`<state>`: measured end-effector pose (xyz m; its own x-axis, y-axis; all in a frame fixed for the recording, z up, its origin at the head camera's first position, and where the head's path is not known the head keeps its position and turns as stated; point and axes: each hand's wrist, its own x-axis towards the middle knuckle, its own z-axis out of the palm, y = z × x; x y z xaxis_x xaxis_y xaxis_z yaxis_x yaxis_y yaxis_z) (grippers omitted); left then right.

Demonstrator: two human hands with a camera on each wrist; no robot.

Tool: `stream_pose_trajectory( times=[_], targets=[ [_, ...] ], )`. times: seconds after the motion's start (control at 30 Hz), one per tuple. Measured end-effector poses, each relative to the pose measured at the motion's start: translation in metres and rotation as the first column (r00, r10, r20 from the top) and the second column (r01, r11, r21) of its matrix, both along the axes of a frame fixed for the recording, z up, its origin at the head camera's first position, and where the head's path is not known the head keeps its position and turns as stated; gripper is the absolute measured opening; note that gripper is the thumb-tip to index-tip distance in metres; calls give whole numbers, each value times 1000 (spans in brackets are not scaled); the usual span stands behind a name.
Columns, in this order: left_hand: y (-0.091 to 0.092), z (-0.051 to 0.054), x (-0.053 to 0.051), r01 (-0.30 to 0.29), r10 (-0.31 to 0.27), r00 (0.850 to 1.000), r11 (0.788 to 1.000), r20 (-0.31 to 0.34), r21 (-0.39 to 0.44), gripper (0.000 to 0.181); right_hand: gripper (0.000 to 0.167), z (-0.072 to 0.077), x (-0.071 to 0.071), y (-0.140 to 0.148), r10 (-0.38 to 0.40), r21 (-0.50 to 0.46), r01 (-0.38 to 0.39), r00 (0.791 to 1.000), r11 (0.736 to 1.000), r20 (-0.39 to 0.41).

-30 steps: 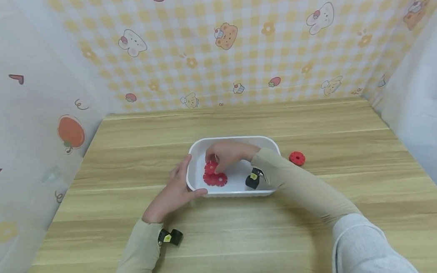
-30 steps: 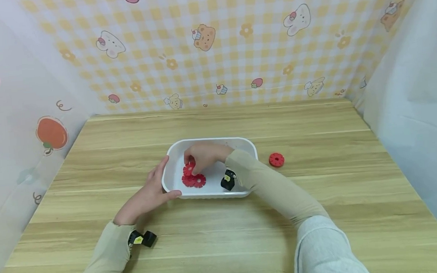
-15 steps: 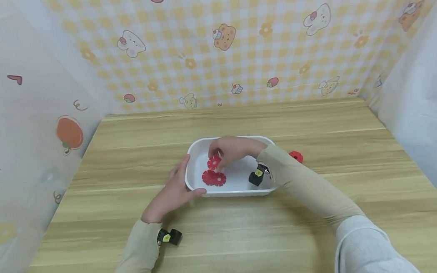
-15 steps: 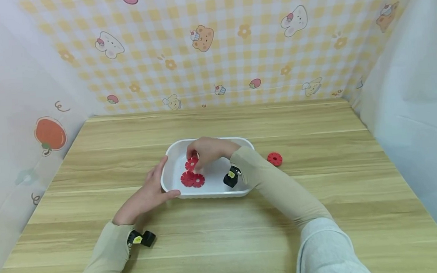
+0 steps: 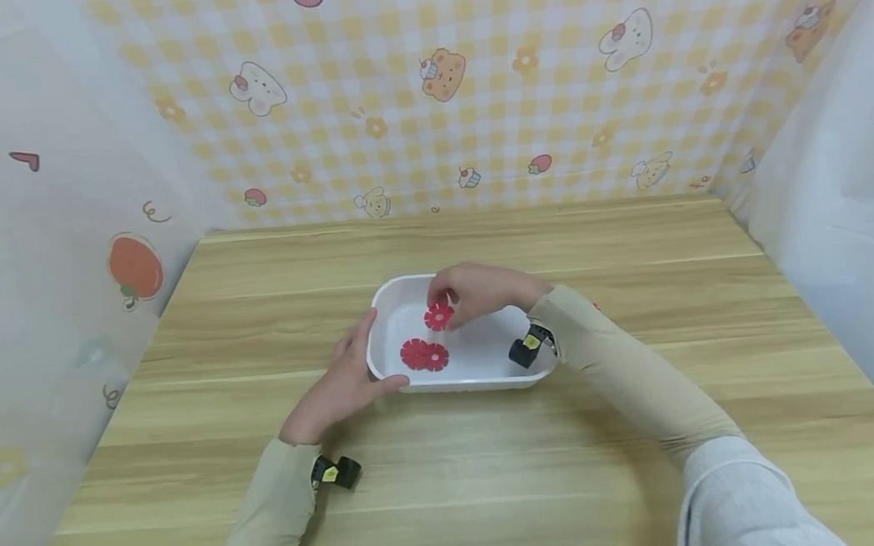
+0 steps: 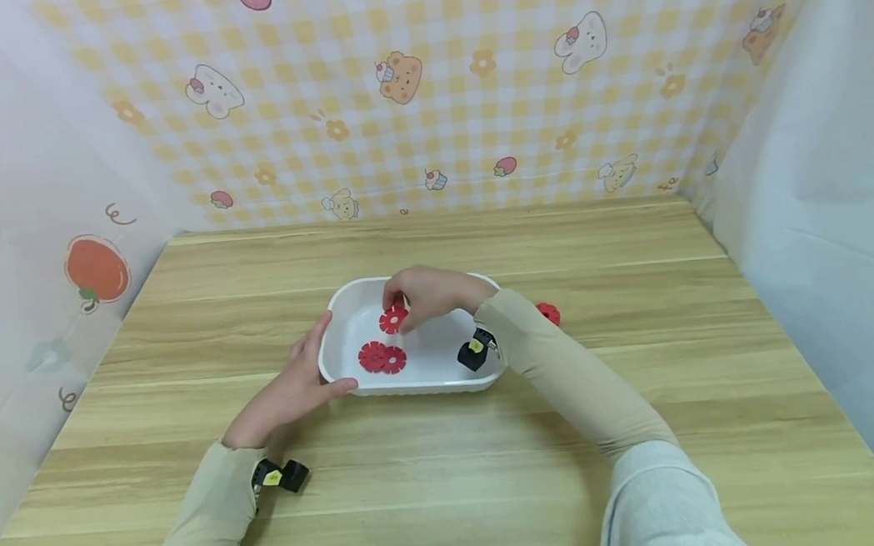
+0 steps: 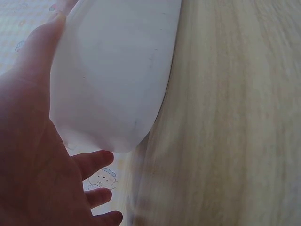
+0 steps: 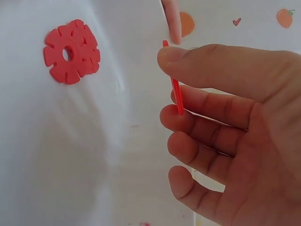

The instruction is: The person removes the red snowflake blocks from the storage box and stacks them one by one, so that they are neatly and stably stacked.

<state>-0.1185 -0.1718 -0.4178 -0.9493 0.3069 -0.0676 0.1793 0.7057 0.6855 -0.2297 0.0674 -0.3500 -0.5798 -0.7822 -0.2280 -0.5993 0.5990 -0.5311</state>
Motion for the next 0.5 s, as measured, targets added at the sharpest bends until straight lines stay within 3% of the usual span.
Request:
stream_pose_trajectory(
  times=[0.5],
  targets=[
    [1,2,0,-3,3,1000,1000,1,0,110,36,7,1,23,-47,-21,47,999,999,8]
  ],
)
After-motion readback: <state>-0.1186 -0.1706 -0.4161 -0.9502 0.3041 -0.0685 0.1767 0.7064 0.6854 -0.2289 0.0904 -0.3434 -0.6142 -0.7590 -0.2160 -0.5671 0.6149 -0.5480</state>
